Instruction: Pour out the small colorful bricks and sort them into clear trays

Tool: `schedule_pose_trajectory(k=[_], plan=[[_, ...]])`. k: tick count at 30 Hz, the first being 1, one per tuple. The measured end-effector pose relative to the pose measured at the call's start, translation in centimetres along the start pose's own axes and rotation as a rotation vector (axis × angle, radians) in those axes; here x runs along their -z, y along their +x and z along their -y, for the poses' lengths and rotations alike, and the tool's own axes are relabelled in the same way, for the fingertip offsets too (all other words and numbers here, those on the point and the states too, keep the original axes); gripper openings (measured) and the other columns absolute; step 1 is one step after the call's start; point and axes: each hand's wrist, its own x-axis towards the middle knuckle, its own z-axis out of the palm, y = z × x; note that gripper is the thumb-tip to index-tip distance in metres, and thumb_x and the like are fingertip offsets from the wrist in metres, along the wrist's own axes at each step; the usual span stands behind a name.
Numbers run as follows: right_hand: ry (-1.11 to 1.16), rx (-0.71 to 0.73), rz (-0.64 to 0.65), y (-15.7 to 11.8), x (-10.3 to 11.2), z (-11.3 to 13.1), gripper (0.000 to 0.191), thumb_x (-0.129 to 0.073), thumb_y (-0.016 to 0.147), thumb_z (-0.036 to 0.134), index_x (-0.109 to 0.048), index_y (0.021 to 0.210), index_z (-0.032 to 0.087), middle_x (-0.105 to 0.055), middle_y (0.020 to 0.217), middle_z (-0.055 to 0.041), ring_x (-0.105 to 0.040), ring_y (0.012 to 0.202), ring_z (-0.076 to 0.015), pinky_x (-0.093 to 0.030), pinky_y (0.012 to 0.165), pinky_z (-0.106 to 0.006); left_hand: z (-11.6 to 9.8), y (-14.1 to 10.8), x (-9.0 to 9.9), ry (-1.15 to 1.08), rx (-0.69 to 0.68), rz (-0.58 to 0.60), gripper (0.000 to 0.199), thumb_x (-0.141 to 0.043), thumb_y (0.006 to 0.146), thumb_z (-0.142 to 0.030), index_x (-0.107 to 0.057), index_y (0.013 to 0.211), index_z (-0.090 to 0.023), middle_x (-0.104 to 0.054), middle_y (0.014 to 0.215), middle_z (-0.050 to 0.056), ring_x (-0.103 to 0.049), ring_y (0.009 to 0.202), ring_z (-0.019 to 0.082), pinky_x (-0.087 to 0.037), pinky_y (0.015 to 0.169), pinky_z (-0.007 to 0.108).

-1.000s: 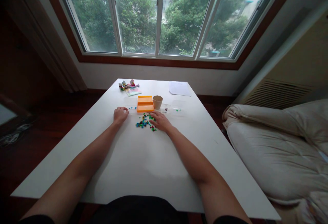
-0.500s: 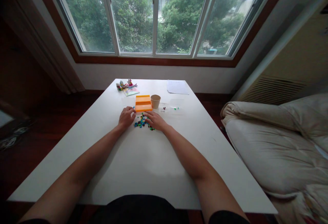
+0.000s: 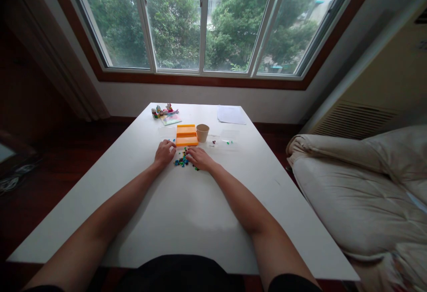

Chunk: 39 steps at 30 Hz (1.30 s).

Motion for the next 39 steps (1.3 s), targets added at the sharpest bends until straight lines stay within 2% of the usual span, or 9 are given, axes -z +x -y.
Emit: schedule_pose_trajectory(k=[5,9,12,15,20,23,28,33,39], plan=[[-0.04,-0.027,0.002,0.1,-0.4,0.0,0.043,-0.041,0.104,0.048,-0.056,0.138,0.027,-0.043,0.156,-0.0078,-0.038,0.144,-0.0255,-0.031,0.119,-0.045,0.4,0.3,-0.5,-0.014,-0.009,-0.011,0.016,-0.058,0.088,-0.022,-0.069,0.098,-0.021,-0.059,0.111,0.01,-0.055,0.109,0.028,-0.047,0.102,0.045],[-0.014,-0.02,0.021,0.4,-0.5,0.1,0.043,-0.041,0.104,0.046,-0.056,0.14,0.027,-0.047,0.153,-0.007,-0.04,0.143,-0.0247,-0.03,0.119,-0.044,0.4,0.3,-0.6,-0.052,-0.072,0.018,0.019,-0.057,0.088,-0.021,-0.069,0.103,-0.021,-0.059,0.117,0.01,-0.054,0.113,0.027,-0.045,0.106,0.044],[0.067,-0.032,-0.04,0.2,-0.2,0.2,0.042,-0.038,0.105,0.044,-0.06,0.135,0.025,-0.058,0.142,-0.0082,-0.05,0.133,-0.0226,-0.038,0.113,-0.039,0.0,0.1,-0.3,-0.091,-0.169,0.085,0.023,-0.057,0.088,-0.022,-0.069,0.108,-0.021,-0.059,0.122,0.009,-0.054,0.117,0.026,-0.045,0.107,0.044],[0.166,-0.099,-0.128,-0.5,0.5,0.3,0.041,-0.035,0.105,0.045,-0.066,0.124,0.024,-0.068,0.123,-0.0068,-0.062,0.113,-0.02,-0.047,0.1,-0.033,-0.6,-0.2,0.1,-0.117,-0.242,0.161,0.026,-0.056,0.091,-0.026,-0.068,0.114,-0.023,-0.06,0.126,0.008,-0.054,0.119,0.025,-0.045,0.108,0.044],[0.273,-0.23,-0.317,-1.7,1.4,-0.4,0.042,-0.035,0.105,0.043,-0.072,0.109,0.023,-0.073,0.106,-0.0036,-0.066,0.098,-0.0182,-0.048,0.092,-0.03,-1.8,-0.4,0.1,-0.132,-0.304,0.236,0.032,-0.053,0.096,-0.036,-0.065,0.123,-0.025,-0.059,0.131,0.008,-0.054,0.123,0.025,-0.044,0.11,0.043],[0.24,-0.304,-0.395,-1.8,1.4,-0.7,0.037,-0.04,0.104,0.039,-0.073,0.103,0.023,-0.074,0.101,-0.0036,-0.066,0.095,-0.0185,-0.048,0.091,-0.03,-2.4,-0.6,-0.3,-0.133,-0.336,0.29,0.038,-0.053,0.096,-0.041,-0.062,0.129,-0.025,-0.058,0.135,0.009,-0.054,0.125,0.025,-0.044,0.11,0.043],[0.116,-0.357,-0.424,-1.7,1.0,-1.2,0.028,-0.046,0.1,0.033,-0.071,0.097,0.022,-0.072,0.1,-0.0047,-0.064,0.095,-0.0186,-0.047,0.089,-0.029,-2.8,-0.7,-0.5,-0.117,-0.37,0.347,0.042,-0.049,0.098,-0.047,-0.059,0.134,-0.026,-0.055,0.142,0.009,-0.053,0.129,0.026,-0.043,0.112,0.044],[-0.013,-0.454,-0.489,-1.9,1.6,-2.6,0.025,-0.048,0.097,0.028,-0.071,0.097,0.019,-0.07,0.106,-0.0102,-0.06,0.104,-0.0234,-0.044,0.098,-0.035,-2.9,-0.7,0.0,-0.155,-0.398,0.38,0.039,-0.049,0.098,-0.045,-0.062,0.13,-0.026,-0.057,0.141,0.008,-0.053,0.129,0.025,-0.041,0.113,0.042],[-0.05,-0.579,-0.488,-2.3,1.6,-4.0,0.025,-0.048,0.092,0.026,-0.071,0.1,0.018,-0.069,0.106,-0.0116,-0.059,0.105,-0.0261,-0.044,0.1,-0.041,-2.9,-0.8,0.2,-0.17,-0.339,0.37,0.038,-0.054,0.096,-0.044,-0.065,0.127,-0.026,-0.058,0.14,0.009,-0.052,0.129,0.026,-0.042,0.112,0.043]])
